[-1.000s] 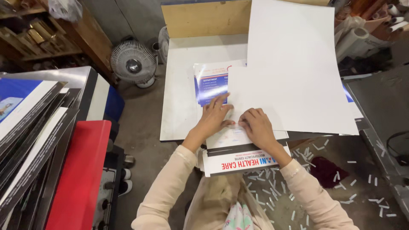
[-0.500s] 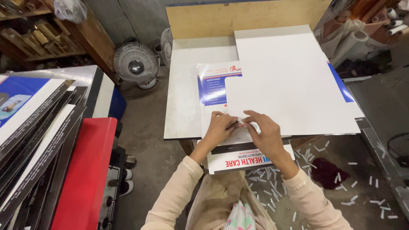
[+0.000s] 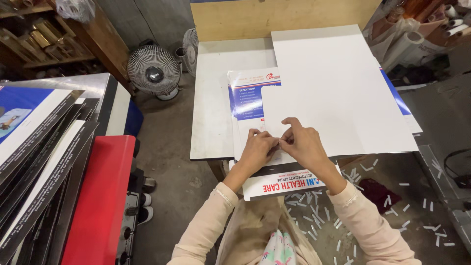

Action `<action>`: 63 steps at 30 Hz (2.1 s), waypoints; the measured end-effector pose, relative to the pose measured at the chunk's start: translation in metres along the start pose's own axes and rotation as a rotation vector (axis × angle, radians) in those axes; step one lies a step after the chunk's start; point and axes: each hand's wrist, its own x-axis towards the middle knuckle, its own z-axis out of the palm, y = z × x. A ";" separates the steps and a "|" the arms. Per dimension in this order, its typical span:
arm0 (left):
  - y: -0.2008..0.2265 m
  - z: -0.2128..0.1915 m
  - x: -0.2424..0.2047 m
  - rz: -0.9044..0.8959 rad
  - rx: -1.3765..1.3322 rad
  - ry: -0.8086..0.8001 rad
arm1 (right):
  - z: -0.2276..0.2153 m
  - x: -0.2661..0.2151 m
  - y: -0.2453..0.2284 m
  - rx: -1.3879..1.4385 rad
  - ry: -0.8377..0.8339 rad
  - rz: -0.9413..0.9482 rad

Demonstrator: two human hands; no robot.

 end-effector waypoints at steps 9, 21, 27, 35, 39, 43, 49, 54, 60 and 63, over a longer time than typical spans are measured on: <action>0.004 -0.001 0.002 -0.046 0.005 0.013 | -0.006 0.006 0.018 0.273 -0.074 0.153; -0.002 0.005 0.001 -0.020 0.053 0.025 | 0.007 0.006 0.019 0.070 -0.050 0.043; -0.002 0.005 0.000 -0.081 0.013 0.022 | 0.021 0.008 0.089 0.678 -0.064 0.266; 0.001 0.004 0.001 -0.030 -0.026 0.067 | -0.095 -0.104 0.072 -0.644 0.881 0.068; 0.018 -0.006 0.006 -0.061 -0.003 0.039 | -0.021 -0.102 0.020 -0.413 0.627 -0.153; 0.059 -0.028 0.000 -0.012 0.102 0.124 | 0.008 -0.091 -0.007 -0.428 0.606 -0.246; 0.128 -0.052 -0.011 0.068 0.236 0.172 | -0.005 -0.110 -0.002 -0.286 0.722 -0.319; 0.114 -0.033 -0.012 0.155 0.315 0.013 | -0.015 -0.146 0.053 -0.308 0.705 -0.254; 0.038 -0.015 -0.013 0.272 0.202 0.011 | -0.014 -0.199 0.114 -0.297 0.627 -0.069; 0.041 -0.007 -0.020 0.265 0.185 -0.076 | -0.029 -0.184 0.127 -0.313 0.683 -0.023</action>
